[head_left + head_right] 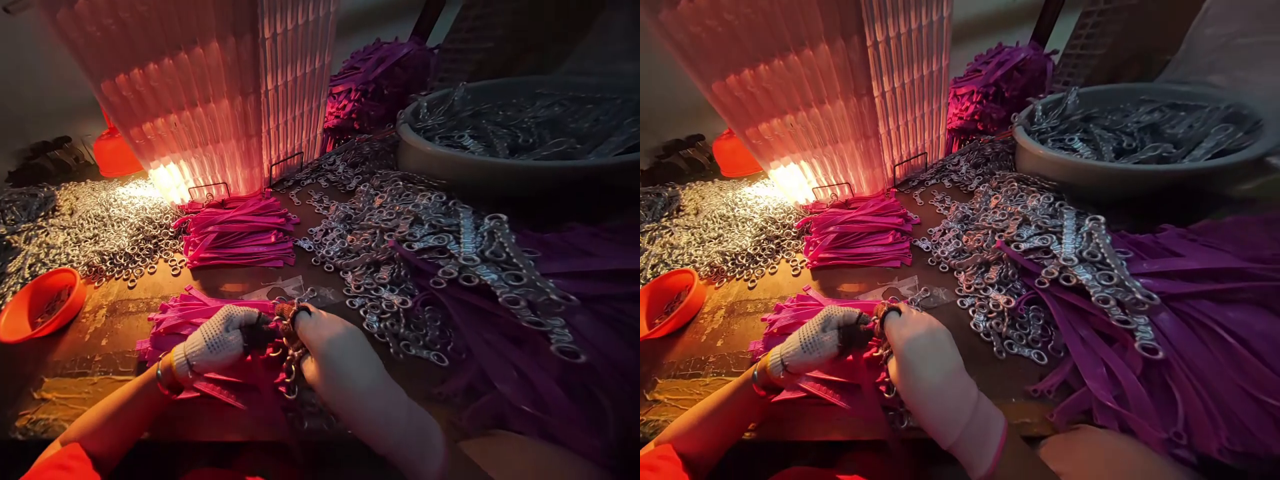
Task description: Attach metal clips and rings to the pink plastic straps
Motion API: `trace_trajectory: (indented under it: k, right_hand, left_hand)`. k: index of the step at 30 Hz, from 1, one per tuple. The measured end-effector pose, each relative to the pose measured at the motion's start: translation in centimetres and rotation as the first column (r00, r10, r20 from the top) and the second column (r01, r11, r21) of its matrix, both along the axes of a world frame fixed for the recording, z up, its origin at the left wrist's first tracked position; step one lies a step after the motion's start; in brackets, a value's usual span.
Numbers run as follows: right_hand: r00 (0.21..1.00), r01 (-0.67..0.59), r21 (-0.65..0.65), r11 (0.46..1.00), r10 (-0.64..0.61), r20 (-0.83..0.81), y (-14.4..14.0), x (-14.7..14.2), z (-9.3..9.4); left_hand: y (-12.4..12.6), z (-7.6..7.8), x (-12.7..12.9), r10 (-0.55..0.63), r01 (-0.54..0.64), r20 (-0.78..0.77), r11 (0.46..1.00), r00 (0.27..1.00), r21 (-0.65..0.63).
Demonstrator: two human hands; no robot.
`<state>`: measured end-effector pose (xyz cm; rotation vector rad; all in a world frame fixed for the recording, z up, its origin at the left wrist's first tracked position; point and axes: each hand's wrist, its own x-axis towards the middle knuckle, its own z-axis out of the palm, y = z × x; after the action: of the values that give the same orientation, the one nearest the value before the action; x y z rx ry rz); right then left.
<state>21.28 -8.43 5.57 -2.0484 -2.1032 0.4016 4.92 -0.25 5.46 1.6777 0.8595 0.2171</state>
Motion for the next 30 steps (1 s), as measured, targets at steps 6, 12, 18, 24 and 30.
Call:
trace_trajectory:
  k: [6, 12, 18, 24, 30]
  right_hand:
    - [0.997, 0.068, -0.285, 0.956, -0.057, 0.049, 0.2, -0.6, 1.1]
    - [0.985, -0.095, -0.149, 0.984, 0.114, 0.126, -1.2, -1.7, -1.0]
    - [0.967, -0.158, -0.155, 0.975, 0.185, 0.177, -1.1, -1.6, 0.1]
    - [0.977, -0.008, -0.155, 0.988, 0.04, 0.209, -0.8, 0.1, 1.1]
    - [0.966, -0.084, -0.07, 0.994, 0.098, 0.237, 2.4, 3.7, 0.4]
  left_hand:
    - [-1.3, -1.9, -1.1, -0.031, 0.057, -0.096, 0.956, 0.995, 0.289]
    - [-2.0, -2.3, -1.0, -0.1, 0.11, -0.051, 0.946, 0.994, 0.306]
    - [-0.9, 0.3, -1.5, -0.163, 0.172, -0.071, 0.972, 0.984, 0.157]
    - [4.4, 6.6, -7.4, -0.249, 0.298, -0.344, 0.95, 0.905, 0.096]
    - [7.1, 2.8, -8.4, 0.259, -0.24, -0.115, 0.958, 0.959, 0.159]
